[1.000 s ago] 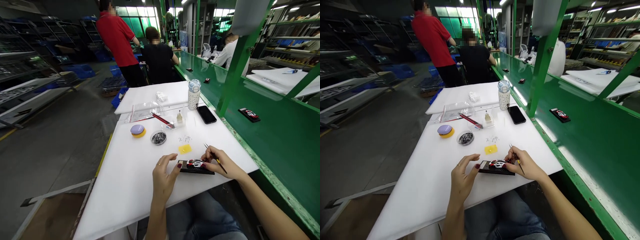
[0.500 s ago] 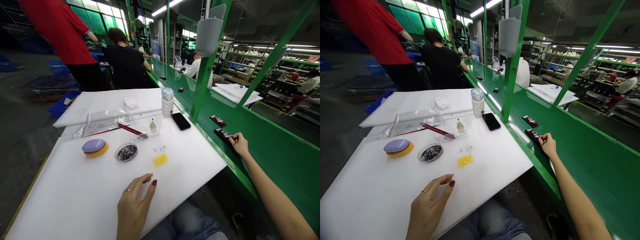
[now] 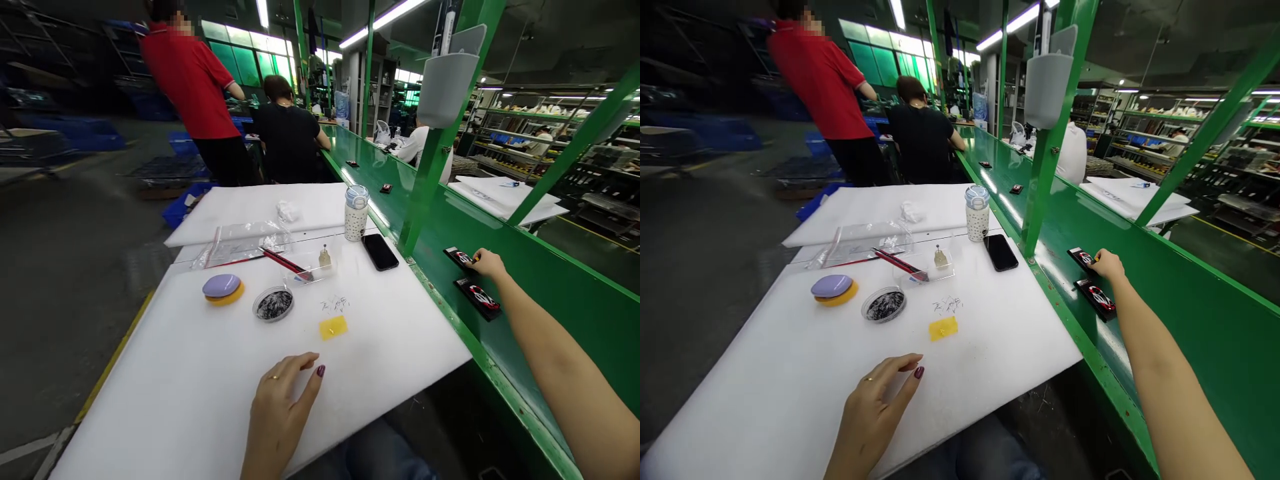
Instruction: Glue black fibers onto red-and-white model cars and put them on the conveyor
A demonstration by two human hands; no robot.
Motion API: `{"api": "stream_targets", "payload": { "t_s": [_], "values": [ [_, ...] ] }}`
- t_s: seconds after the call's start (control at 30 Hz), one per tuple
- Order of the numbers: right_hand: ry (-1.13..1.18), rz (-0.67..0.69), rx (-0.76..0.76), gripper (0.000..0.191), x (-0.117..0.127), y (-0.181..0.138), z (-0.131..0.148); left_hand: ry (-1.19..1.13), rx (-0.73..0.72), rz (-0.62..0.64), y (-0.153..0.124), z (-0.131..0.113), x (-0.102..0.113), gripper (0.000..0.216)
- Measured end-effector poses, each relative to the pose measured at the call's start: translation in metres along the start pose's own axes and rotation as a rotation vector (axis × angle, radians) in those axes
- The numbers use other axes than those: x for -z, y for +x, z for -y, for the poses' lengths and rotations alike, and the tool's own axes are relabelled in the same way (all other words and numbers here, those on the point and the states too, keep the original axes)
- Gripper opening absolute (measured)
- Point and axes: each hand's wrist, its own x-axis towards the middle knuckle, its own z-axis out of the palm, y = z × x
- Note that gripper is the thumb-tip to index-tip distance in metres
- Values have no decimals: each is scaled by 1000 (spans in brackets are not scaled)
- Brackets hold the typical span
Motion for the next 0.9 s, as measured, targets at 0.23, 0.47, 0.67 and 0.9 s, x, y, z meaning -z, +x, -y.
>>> {"api": "stream_targets", "payload": {
  "t_s": [0.23,0.47,0.67,0.9],
  "values": [
    [36,-116,83,24,36,-48,37,66,-80,30,3,9,-1,39],
    [525,-20,762,37,33,-268,84,268,-374,123,-8,19,-4,118],
    [679,-26,882,22,-39,-408,139,400,-395,116,-48,27,17,147],
    [743,137,924,16,-26,-314,195,506,-382,121,-57,20,19,122]
  ]
}}
